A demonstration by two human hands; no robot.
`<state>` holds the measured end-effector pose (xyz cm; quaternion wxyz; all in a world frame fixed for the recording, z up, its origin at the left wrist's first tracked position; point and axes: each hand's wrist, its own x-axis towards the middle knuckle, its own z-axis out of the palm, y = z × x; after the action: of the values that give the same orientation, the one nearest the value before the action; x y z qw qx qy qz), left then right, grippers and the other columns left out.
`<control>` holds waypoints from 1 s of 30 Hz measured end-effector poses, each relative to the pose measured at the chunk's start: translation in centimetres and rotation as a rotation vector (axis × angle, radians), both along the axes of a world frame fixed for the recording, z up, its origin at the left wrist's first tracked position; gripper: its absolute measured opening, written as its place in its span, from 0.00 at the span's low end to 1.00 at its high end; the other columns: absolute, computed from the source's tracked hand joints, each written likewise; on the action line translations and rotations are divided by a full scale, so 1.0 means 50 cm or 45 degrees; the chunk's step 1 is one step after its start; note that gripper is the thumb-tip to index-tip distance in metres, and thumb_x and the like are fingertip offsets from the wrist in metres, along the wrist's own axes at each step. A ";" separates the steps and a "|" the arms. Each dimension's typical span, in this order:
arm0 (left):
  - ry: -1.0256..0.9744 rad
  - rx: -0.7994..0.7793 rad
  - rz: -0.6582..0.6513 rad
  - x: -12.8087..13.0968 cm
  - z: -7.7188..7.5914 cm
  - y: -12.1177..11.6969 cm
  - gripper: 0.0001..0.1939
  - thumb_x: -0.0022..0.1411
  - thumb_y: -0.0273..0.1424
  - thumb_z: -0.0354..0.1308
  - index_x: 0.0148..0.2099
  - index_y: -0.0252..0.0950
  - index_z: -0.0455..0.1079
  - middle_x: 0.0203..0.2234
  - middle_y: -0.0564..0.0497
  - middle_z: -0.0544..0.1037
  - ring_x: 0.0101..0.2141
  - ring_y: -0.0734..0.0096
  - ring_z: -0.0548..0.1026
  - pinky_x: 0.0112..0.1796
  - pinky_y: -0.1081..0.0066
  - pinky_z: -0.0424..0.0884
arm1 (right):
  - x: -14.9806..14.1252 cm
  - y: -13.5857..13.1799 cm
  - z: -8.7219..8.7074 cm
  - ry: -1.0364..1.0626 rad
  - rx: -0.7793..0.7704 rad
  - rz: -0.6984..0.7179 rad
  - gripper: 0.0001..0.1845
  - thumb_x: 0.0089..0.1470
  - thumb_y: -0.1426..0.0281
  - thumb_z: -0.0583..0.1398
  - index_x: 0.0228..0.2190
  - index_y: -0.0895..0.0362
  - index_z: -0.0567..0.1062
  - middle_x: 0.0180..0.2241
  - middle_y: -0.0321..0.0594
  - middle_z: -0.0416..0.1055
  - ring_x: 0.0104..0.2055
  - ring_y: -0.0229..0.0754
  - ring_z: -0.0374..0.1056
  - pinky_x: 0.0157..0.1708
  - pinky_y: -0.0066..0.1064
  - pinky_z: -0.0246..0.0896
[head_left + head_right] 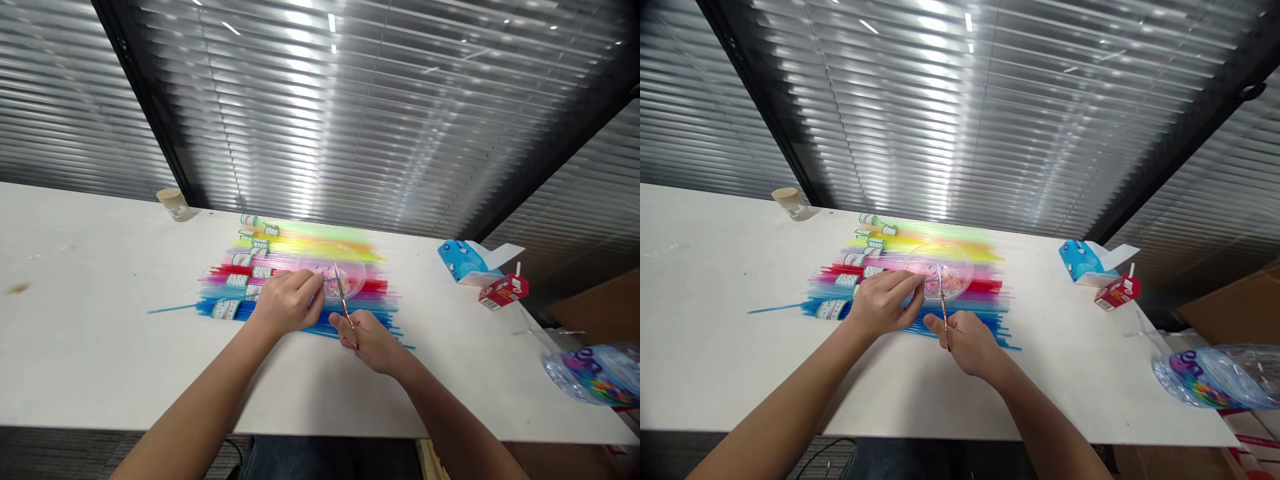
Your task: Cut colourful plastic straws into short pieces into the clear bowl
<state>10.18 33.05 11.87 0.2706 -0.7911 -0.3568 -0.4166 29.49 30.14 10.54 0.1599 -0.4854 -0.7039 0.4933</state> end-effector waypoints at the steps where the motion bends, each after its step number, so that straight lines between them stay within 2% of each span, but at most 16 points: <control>1: -0.002 -0.008 -0.001 -0.001 0.000 0.000 0.06 0.57 0.24 0.55 0.31 0.35 0.72 0.20 0.55 0.74 0.19 0.75 0.67 0.21 0.73 0.62 | 0.000 0.000 -0.001 -0.005 0.005 -0.001 0.36 0.56 0.38 0.47 0.16 0.55 0.56 0.16 0.31 0.51 0.20 0.33 0.45 0.21 0.29 0.43; 8: 0.026 0.033 0.022 -0.005 0.010 0.001 0.05 0.58 0.24 0.56 0.33 0.36 0.72 0.22 0.55 0.76 0.20 0.77 0.69 0.22 0.73 0.61 | 0.003 -0.002 0.000 -0.080 0.040 0.002 0.37 0.56 0.36 0.44 0.16 0.54 0.53 0.15 0.32 0.48 0.19 0.33 0.44 0.19 0.29 0.41; 12: 0.033 0.086 0.062 -0.005 0.011 0.000 0.04 0.59 0.25 0.57 0.35 0.37 0.73 0.23 0.56 0.76 0.19 0.79 0.68 0.21 0.72 0.59 | 0.003 -0.004 0.005 -0.113 0.060 0.047 0.37 0.56 0.37 0.45 0.15 0.55 0.51 0.16 0.32 0.46 0.20 0.33 0.41 0.20 0.29 0.39; 19: 0.091 0.097 -0.033 -0.003 0.006 0.001 0.06 0.59 0.25 0.57 0.40 0.36 0.73 0.23 0.56 0.75 0.19 0.78 0.67 0.21 0.72 0.59 | 0.001 -0.004 0.008 -0.127 0.040 0.036 0.36 0.57 0.38 0.47 0.16 0.55 0.53 0.17 0.32 0.48 0.20 0.33 0.42 0.21 0.30 0.40; 26: 0.070 0.107 -0.030 -0.002 0.003 0.002 0.07 0.58 0.25 0.58 0.40 0.36 0.73 0.24 0.57 0.75 0.20 0.78 0.68 0.21 0.72 0.59 | 0.001 -0.004 0.003 -0.101 0.035 0.018 0.36 0.57 0.38 0.45 0.16 0.55 0.57 0.17 0.33 0.51 0.21 0.34 0.46 0.21 0.29 0.42; 30: 0.025 0.084 -0.008 -0.002 0.005 0.002 0.07 0.57 0.26 0.60 0.40 0.35 0.73 0.25 0.56 0.77 0.20 0.77 0.69 0.22 0.71 0.60 | 0.000 -0.002 0.000 -0.072 0.036 0.032 0.36 0.58 0.38 0.44 0.17 0.55 0.56 0.17 0.32 0.50 0.21 0.34 0.45 0.21 0.29 0.43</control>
<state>10.07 33.14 12.11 0.2987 -0.7870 -0.3376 -0.4211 29.47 30.05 10.56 0.1407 -0.4880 -0.7210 0.4713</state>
